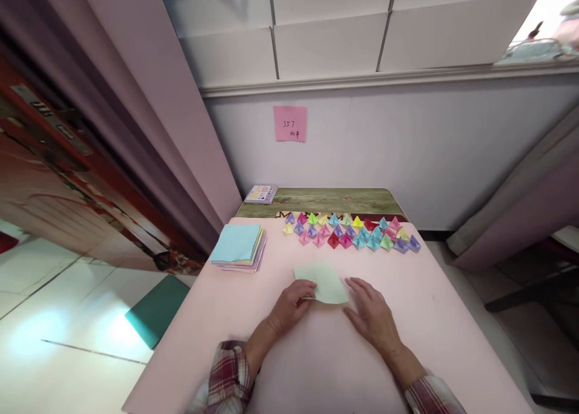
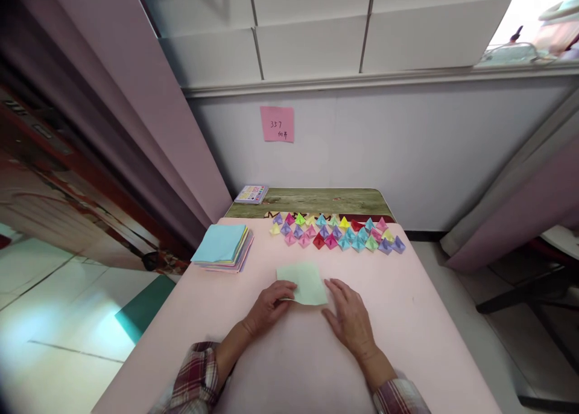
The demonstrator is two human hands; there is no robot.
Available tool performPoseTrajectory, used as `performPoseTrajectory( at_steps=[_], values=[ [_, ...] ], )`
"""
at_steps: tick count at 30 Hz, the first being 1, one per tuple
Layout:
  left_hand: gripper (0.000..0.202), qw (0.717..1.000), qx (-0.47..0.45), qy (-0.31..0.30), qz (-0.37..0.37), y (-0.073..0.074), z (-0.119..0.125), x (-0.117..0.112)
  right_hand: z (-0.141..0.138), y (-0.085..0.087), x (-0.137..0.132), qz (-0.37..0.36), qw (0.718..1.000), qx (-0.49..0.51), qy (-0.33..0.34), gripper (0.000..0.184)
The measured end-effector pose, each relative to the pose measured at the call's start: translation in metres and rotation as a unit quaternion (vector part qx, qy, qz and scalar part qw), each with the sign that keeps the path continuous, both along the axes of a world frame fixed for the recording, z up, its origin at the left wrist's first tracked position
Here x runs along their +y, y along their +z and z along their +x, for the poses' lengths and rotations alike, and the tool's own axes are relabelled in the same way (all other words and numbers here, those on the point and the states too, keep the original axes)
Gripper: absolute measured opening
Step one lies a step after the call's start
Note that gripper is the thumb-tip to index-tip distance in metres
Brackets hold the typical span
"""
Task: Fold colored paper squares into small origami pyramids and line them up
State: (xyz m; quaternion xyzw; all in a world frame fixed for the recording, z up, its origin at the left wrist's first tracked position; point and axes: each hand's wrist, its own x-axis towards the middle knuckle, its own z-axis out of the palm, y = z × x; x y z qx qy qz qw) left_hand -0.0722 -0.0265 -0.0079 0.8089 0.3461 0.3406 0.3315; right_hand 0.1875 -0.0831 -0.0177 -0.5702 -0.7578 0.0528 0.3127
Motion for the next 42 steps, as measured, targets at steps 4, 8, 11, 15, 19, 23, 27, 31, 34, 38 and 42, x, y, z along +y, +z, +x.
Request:
performPoseTrajectory(
  at_steps=[4, 8, 11, 15, 19, 23, 27, 31, 34, 38, 42],
  values=[
    [0.023, 0.997, -0.047, -0.016, -0.051, 0.001, -0.002, -0.008, -0.012, -0.007, 0.015, 0.025, 0.996, 0.000, 0.085, 0.055],
    [0.027, 0.998, -0.047, 0.011, -0.051, -0.001, -0.008, -0.009, -0.012, -0.019, 0.021, 0.051, 0.994, 0.022, 0.090, 0.044],
    [0.054, 0.999, 0.030, 0.035, 0.013, -0.002, -0.013, -0.004, -0.009, -0.022, 0.021, 0.061, 0.994, 0.025, 0.091, 0.042],
    [0.045, 0.993, 0.103, 0.043, 0.048, -0.002, -0.012, 0.000, -0.008, -0.022, 0.018, 0.055, 0.995, 0.026, 0.079, 0.041],
    [0.043, 0.990, 0.122, 0.057, 0.046, 0.000, -0.008, -0.001, -0.009, -0.021, 0.019, 0.022, 0.998, 0.022, 0.049, 0.042],
    [0.052, 0.986, 0.159, 0.021, 0.039, 0.003, -0.007, -0.001, -0.011, -0.016, 0.021, -0.005, 0.997, 0.001, 0.072, 0.060],
    [0.050, 0.981, 0.190, -0.001, 0.036, 0.005, -0.006, -0.002, -0.012, -0.012, 0.020, -0.012, 0.995, -0.017, 0.095, 0.057],
    [0.045, 0.986, 0.162, 0.028, 0.029, 0.004, -0.005, -0.003, -0.010, -0.016, 0.019, -0.001, 0.997, 0.004, 0.074, 0.049],
    [0.024, 0.989, 0.124, 0.083, 0.023, 0.001, -0.004, -0.003, -0.008, -0.020, 0.020, 0.001, 0.998, 0.029, 0.056, 0.033],
    [0.004, 0.983, 0.090, 0.158, 0.022, -0.003, -0.002, -0.002, -0.010, -0.019, 0.026, -0.020, 0.997, 0.069, 0.001, 0.014],
    [0.007, 0.970, 0.104, 0.216, 0.035, -0.004, 0.003, 0.001, -0.021, -0.018, 0.032, -0.047, 0.990, 0.102, -0.085, 0.026]
  ],
)
